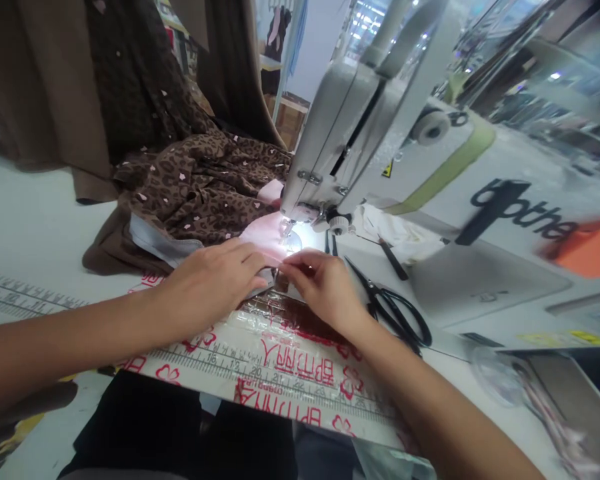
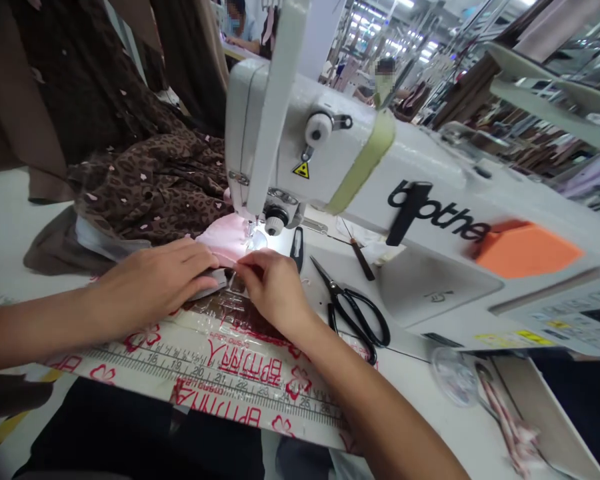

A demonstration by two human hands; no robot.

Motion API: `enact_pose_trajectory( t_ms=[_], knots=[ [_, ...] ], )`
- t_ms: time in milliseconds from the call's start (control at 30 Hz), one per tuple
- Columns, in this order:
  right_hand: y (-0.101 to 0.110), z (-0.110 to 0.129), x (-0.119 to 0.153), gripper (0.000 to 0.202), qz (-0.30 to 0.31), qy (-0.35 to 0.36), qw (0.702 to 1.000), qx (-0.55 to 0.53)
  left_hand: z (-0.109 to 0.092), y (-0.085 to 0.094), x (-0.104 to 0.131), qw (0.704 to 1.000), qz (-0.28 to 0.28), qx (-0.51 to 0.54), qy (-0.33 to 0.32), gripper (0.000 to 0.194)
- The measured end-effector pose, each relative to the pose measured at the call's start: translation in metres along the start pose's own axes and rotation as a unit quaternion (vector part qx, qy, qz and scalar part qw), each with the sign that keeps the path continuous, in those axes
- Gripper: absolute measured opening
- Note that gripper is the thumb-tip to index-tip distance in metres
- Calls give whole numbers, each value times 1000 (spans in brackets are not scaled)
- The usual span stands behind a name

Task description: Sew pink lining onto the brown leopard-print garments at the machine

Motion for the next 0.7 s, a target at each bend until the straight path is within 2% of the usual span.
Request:
enact_pose_trajectory(
  t_ms=[100, 267, 400, 500, 633, 700],
  knots=[
    [0, -4, -2, 12, -8, -33, 998, -55, 5, 3, -2, 1000, 8, 5, 30, 23],
    [2, 2, -2, 10, -28, 2, 999, -42, 5, 8, -3, 998, 3, -60, 34, 36],
    [-2, 6, -3, 9, 1, 38, 999, -16, 2, 8, -2, 999, -10, -40, 7, 25],
    [-5, 14, -1, 13, 45, 101, 994, 25, -6, 9, 3, 996, -56, -11, -67, 15],
    [-5, 17, 2, 13, 47, 129, 990, 37, -24, 9, 20, 965, -114, 14, -237, 23],
    [-5, 15, 2, 10, 35, 120, 992, 36, -25, 9, 25, 959, -128, 24, -251, 22]
  ],
)
Point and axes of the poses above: each hand's wrist, its own x-axis away from the middle knuckle, its own y-axis out of the back of the hand, z = x × y, the point moved 6 cm from there along -x, towards the middle knuckle, and after that the axes turned 3 degrees about y, right-handed, at the moved point
